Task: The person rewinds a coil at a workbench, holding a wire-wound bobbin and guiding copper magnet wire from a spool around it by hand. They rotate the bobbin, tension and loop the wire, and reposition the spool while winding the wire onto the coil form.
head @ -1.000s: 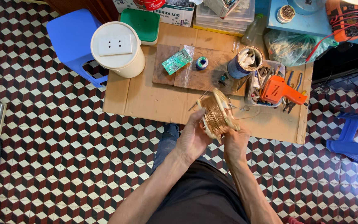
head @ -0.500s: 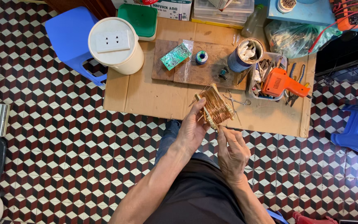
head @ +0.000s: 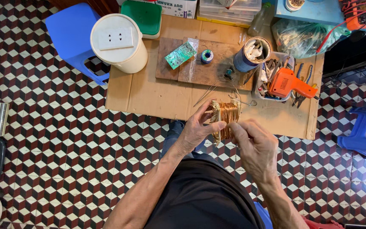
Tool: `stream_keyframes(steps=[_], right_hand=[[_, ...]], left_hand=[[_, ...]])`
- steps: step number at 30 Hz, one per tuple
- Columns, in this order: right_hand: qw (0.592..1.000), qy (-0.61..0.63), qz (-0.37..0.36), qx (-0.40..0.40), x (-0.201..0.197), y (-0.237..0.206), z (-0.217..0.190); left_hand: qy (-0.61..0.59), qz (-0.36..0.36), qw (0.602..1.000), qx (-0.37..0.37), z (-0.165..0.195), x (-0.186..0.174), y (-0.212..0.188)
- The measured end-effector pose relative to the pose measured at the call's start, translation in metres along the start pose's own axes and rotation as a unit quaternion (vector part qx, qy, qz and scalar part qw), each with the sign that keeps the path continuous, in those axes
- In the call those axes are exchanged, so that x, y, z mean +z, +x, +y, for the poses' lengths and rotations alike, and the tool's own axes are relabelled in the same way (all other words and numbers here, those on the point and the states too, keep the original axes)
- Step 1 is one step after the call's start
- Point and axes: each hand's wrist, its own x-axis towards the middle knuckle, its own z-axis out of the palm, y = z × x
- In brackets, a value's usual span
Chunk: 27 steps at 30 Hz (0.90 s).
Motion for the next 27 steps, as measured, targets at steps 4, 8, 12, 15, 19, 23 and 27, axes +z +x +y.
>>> stream_keyframes(steps=[4,8,12,15,19,23,27], right_hand=[[0.999,-0.017,-0.042,-0.008,-0.004,0.024,0.001],[0.994,-0.053,-0.051,-0.087,-0.002,0.042,0.011],[0.992,-0.032,-0.033,-0.122,0.003,0.054,0.028],[0.992,0.038,0.003,-0.119,0.014,0.055,0.041],[0.989,0.135,0.013,-0.052,0.026,0.051,0.062],[0.949,0.308,0.016,0.061,0.032,0.055,0.083],[0.805,0.555,-0.004,0.208,0.033,0.057,0.101]], left_hand=[[0.049,-0.037,0.998,0.013,0.001,-0.005,0.001],[0.040,-0.059,0.997,0.013,-0.001,-0.006,0.000],[0.027,-0.040,0.999,-0.014,-0.003,0.000,-0.001],[0.071,-0.012,0.997,-0.037,0.001,0.004,-0.001],[0.086,-0.014,0.995,-0.047,0.008,0.007,-0.002],[0.069,0.011,0.996,-0.048,0.013,0.006,-0.002],[-0.003,0.024,0.999,-0.041,0.013,0.005,0.001]])
